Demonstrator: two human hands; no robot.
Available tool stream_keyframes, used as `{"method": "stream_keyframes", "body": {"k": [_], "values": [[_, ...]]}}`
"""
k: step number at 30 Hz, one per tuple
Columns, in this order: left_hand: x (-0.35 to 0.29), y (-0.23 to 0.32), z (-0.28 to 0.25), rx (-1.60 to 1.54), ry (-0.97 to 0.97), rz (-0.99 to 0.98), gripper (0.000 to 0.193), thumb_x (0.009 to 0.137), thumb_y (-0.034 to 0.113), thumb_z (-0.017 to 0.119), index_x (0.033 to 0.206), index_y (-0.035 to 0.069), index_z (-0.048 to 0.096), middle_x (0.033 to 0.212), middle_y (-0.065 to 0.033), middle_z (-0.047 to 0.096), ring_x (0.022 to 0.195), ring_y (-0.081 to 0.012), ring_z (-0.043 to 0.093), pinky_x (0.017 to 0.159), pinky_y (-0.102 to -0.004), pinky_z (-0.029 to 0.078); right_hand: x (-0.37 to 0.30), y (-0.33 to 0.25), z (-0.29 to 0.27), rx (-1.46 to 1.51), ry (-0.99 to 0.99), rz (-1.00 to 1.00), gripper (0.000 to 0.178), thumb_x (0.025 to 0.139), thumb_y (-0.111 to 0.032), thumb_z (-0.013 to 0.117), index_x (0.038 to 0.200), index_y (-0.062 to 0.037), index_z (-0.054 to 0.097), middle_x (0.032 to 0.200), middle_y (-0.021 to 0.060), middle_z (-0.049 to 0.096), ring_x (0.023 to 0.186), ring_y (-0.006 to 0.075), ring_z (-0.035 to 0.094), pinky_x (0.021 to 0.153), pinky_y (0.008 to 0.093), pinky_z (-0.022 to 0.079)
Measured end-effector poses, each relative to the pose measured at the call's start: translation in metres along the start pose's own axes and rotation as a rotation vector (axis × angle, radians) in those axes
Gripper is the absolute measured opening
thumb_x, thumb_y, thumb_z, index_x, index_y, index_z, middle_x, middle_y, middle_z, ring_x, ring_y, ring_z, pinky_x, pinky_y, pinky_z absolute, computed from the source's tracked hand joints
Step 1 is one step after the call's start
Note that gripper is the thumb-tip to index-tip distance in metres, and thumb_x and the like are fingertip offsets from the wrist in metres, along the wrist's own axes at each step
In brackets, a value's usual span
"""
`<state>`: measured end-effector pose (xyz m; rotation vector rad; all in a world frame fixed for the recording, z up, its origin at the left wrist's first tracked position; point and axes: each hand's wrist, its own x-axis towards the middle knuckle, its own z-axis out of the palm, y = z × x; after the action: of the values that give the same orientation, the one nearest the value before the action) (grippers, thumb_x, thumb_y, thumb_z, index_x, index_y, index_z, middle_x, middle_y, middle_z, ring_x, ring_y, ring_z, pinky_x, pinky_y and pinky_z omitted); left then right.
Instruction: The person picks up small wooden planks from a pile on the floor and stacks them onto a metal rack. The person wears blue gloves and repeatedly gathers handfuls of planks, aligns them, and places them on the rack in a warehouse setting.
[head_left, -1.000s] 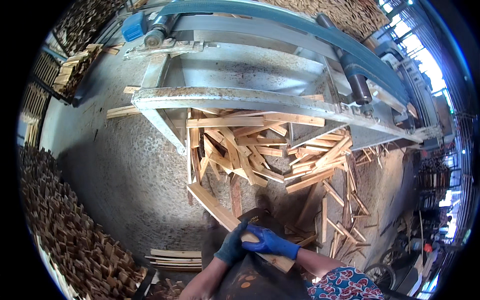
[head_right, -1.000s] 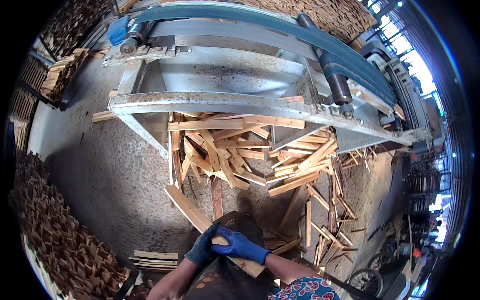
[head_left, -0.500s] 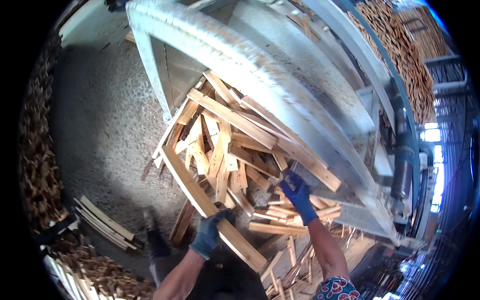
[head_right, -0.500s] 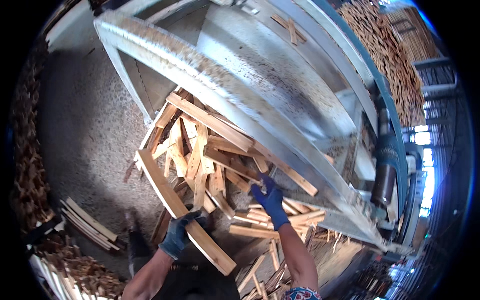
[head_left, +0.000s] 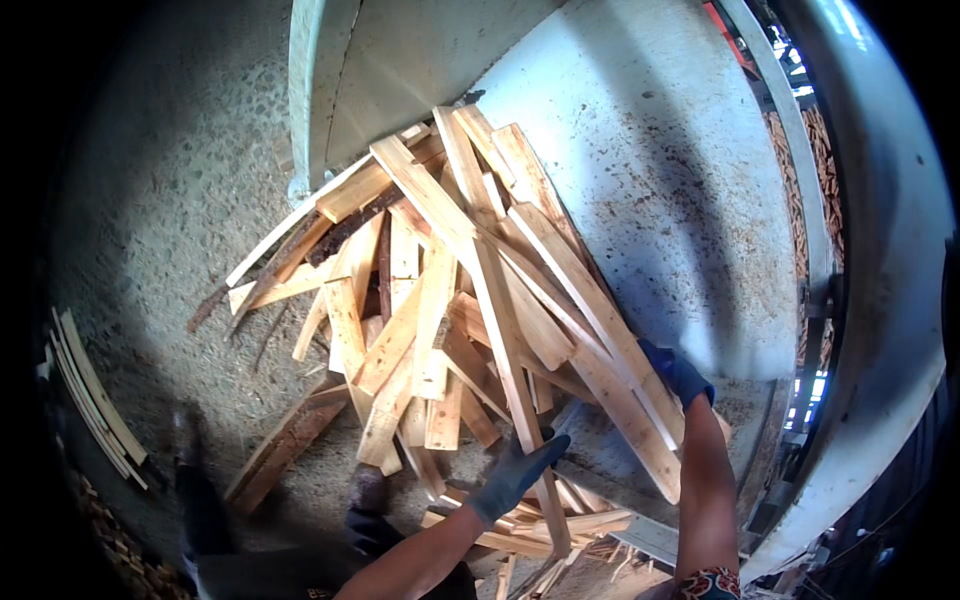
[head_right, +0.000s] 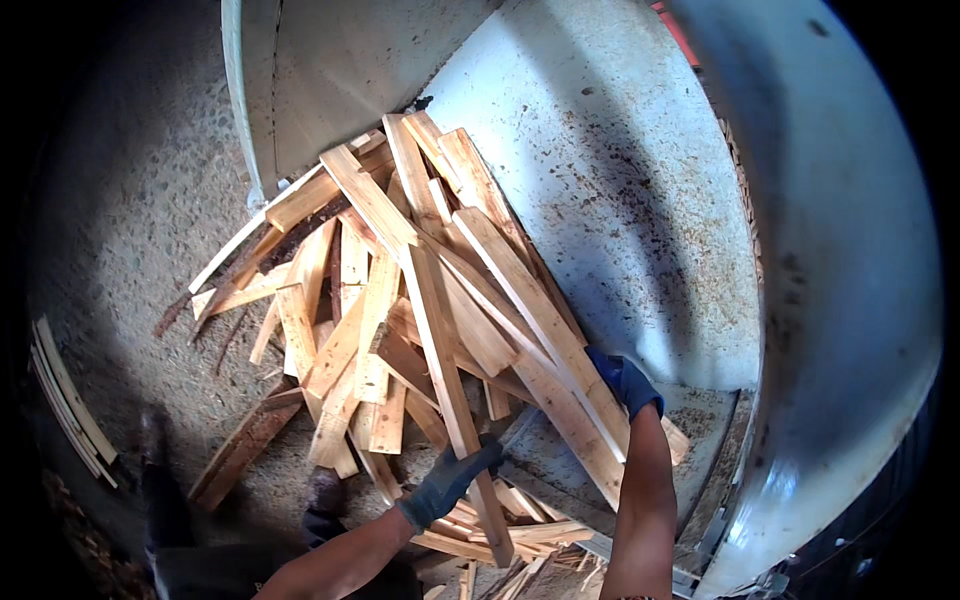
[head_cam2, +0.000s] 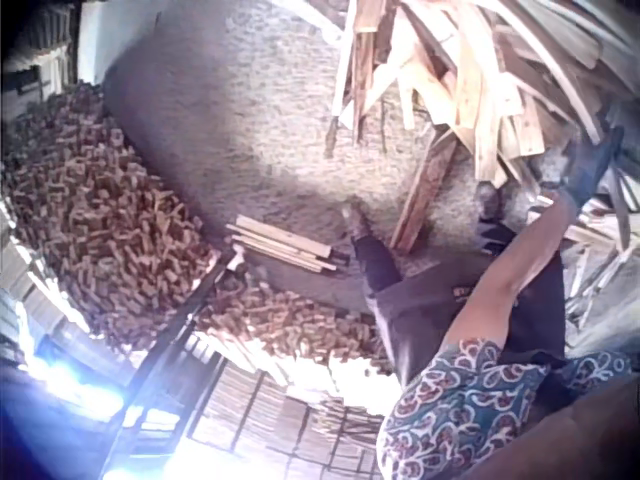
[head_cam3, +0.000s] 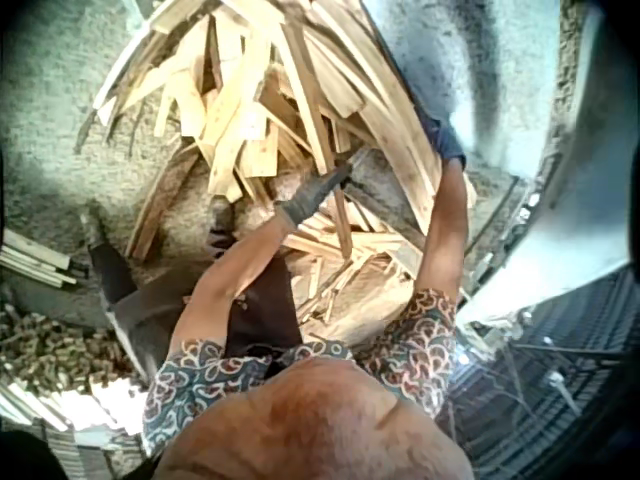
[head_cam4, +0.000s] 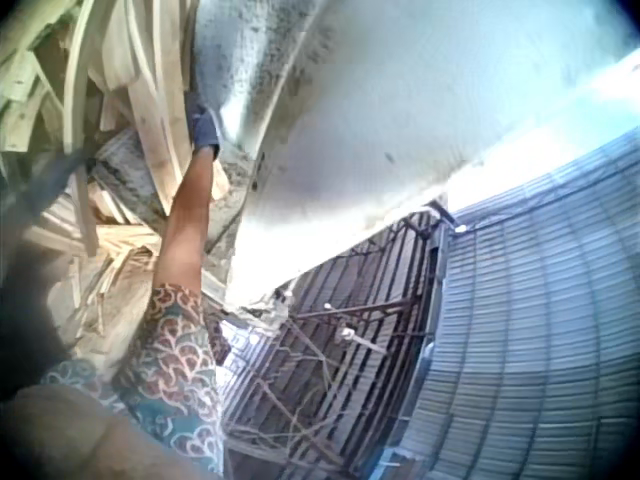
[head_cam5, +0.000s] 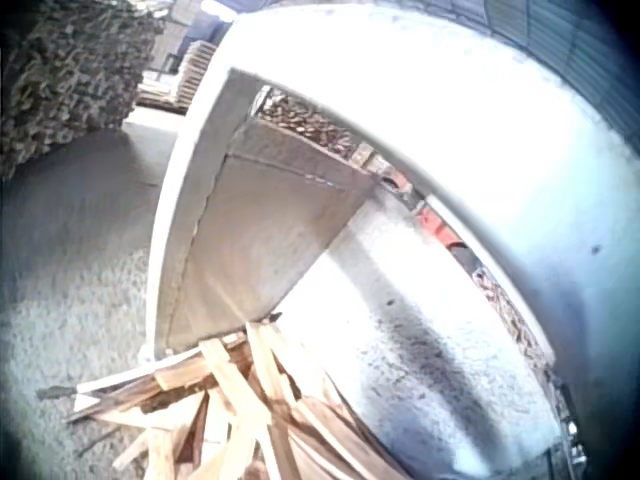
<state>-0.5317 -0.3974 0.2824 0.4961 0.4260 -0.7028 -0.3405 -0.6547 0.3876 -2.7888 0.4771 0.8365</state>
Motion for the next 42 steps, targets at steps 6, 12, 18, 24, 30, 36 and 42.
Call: {"method": "stream_keyframes", "body": {"k": [6,12,18,24,30,36,42], "values": [[0.013,0.019,0.014,-0.27,0.124,0.198,0.046,0.084,0.031,0.068,0.116,0.003,0.05,0.101,-0.0077,0.057,0.089,-0.0156,0.058,0.077,-0.0302,0.049,-0.08,-0.089,0.092,0.644,-0.415,-0.083,0.051,0.093,-0.024,0.052,0.138,-0.0039,0.037,0.132,0.0122,0.047,0.116,0.0165,0.047,0.101,0.0276,0.034],[-0.034,0.066,-0.019,-0.055,0.281,0.183,0.068,0.076,0.02,0.075,0.127,0.002,0.034,0.103,-0.0101,0.058,0.088,-0.0167,0.06,0.073,-0.0302,0.052,-0.144,-0.134,0.175,1.2,-0.304,-0.089,0.041,0.095,-0.026,0.043,0.128,-0.0007,0.045,0.12,0.0109,0.054,0.106,0.0166,0.053,0.092,0.0318,0.044],[-0.125,0.071,-0.011,0.147,0.105,0.119,0.067,0.071,0.011,0.078,0.124,-0.001,0.038,0.105,-0.0121,0.059,0.091,-0.0196,0.061,0.078,-0.0316,0.053,-0.221,-0.111,0.19,1.487,-0.22,-0.015,0.044,0.097,-0.026,0.038,0.134,-0.0011,0.04,0.128,0.0114,0.05,0.116,0.0204,0.047,0.101,0.0328,0.036],[-0.251,0.093,0.018,0.106,0.191,0.119,0.075,0.08,0.025,0.07,0.136,0.003,0.026,0.101,-0.0096,0.059,0.086,-0.0172,0.059,0.07,-0.0281,0.051,-0.378,-0.207,0.098,1.07,-0.365,0.093,0.072,0.087,-0.025,0.063,0.144,-0.0046,0.024,0.121,0.0063,0.053,0.094,0.0102,0.053,0.08,0.0252,0.045],[-0.344,0.134,-0.008,0.051,0.434,0.195,0.063,0.078,0.017,0.072,0.127,0.001,0.036,0.102,-0.0104,0.059,0.09,-0.0187,0.059,0.075,-0.0302,0.052,-0.437,-0.243,0.149,0.922,-0.469,-0.077,0.065,0.084,-0.023,0.065,0.137,0.0014,0.035,0.127,0.0134,0.05,0.118,0.0209,0.046,0.1,0.0309,0.036],[-0.369,0.133,-0.086,-0.341,0.484,0.204,0.043,0.08,0.009,0.069,0.117,0.003,0.049,0.1,-0.0085,0.062,0.088,-0.018,0.062,0.074,-0.0325,0.054,-0.385,-0.282,0.24,0.666,-0.5,-0.408,0.033,0.093,-0.014,0.049,0.121,0.0019,0.053,0.12,0.011,0.056,0.11,0.017,0.052,0.097,0.0309,0.039],[-0.396,0.121,-0.209,-0.431,0.546,0.106,0.053,0.079,0.01,0.071,0.124,0.007,0.043,0.1,-0.0083,0.06,0.087,-0.0178,0.061,0.073,-0.0328,0.055,-0.403,-0.379,0.317,0.692,-0.692,-0.322,0.037,0.096,-0.016,0.039,0.127,0.0031,0.047,0.132,0.0128,0.047,0.124,0.0204,0.041,0.106,0.0332,0.029]]}}
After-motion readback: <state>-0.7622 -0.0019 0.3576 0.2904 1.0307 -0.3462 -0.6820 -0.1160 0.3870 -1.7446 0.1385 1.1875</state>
